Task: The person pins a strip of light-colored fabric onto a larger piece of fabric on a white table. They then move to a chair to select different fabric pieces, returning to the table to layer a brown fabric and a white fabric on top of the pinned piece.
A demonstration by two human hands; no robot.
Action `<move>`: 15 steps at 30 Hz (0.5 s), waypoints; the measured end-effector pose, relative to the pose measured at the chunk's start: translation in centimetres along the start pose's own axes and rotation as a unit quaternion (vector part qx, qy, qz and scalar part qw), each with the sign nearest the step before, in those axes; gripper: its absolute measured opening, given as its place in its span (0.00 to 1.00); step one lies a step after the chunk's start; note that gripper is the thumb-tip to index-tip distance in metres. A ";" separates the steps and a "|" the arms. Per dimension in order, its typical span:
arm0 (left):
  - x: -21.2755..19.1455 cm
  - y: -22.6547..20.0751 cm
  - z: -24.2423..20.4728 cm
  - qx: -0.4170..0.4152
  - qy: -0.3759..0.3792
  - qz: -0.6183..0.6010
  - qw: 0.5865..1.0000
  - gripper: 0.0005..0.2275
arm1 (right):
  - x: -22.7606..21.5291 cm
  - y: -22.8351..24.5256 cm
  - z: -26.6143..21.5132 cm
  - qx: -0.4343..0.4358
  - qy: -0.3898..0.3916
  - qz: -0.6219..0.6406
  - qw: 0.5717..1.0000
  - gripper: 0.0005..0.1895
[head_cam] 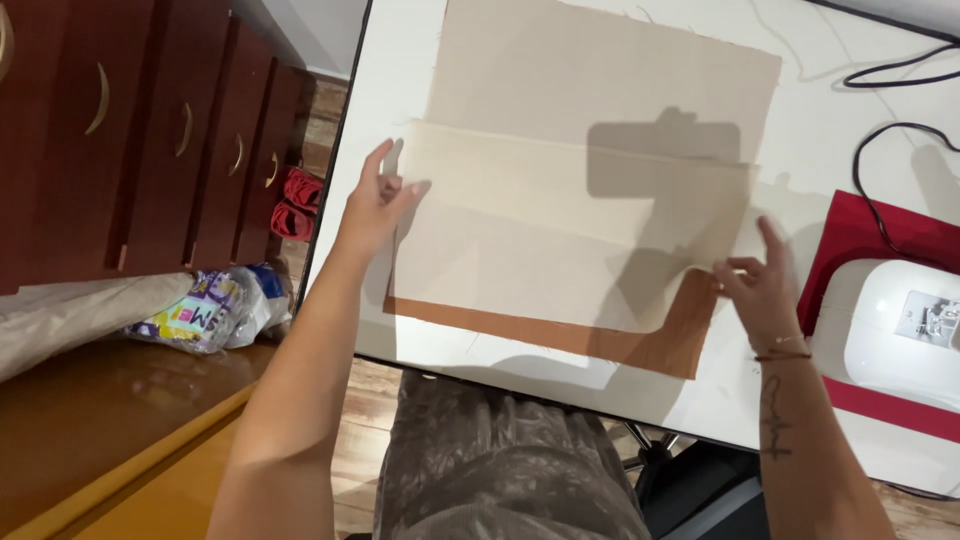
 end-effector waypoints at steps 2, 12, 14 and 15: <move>0.0 -0.4 -2.2 -0.013 0.004 -0.007 1.000 0.35 | 0.6 0.0 -1.2 0.007 0.017 -0.024 1.000 0.43; 0.8 1.8 -8.7 -0.131 0.053 0.062 0.988 0.38 | -2.1 -2.1 -0.4 0.005 -0.030 -0.096 0.995 0.17; 0.2 1.4 -8.8 -0.108 0.038 0.011 0.993 0.37 | -2.7 -1.9 0.0 -0.005 -0.014 -0.103 0.995 0.11; 0.1 0.7 -8.9 -0.100 0.032 -0.005 0.994 0.35 | -2.9 -2.1 0.0 0.002 0.006 -0.108 0.994 0.03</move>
Point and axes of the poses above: each hand's wrist, its own z-axis towards the middle knuckle, its own x-axis out of the palm, y = z × x, the point moved 10 cm from there along z, towards the middle knuckle, and after that the axes turned 6 degrees about x, right-handed, at the moved point
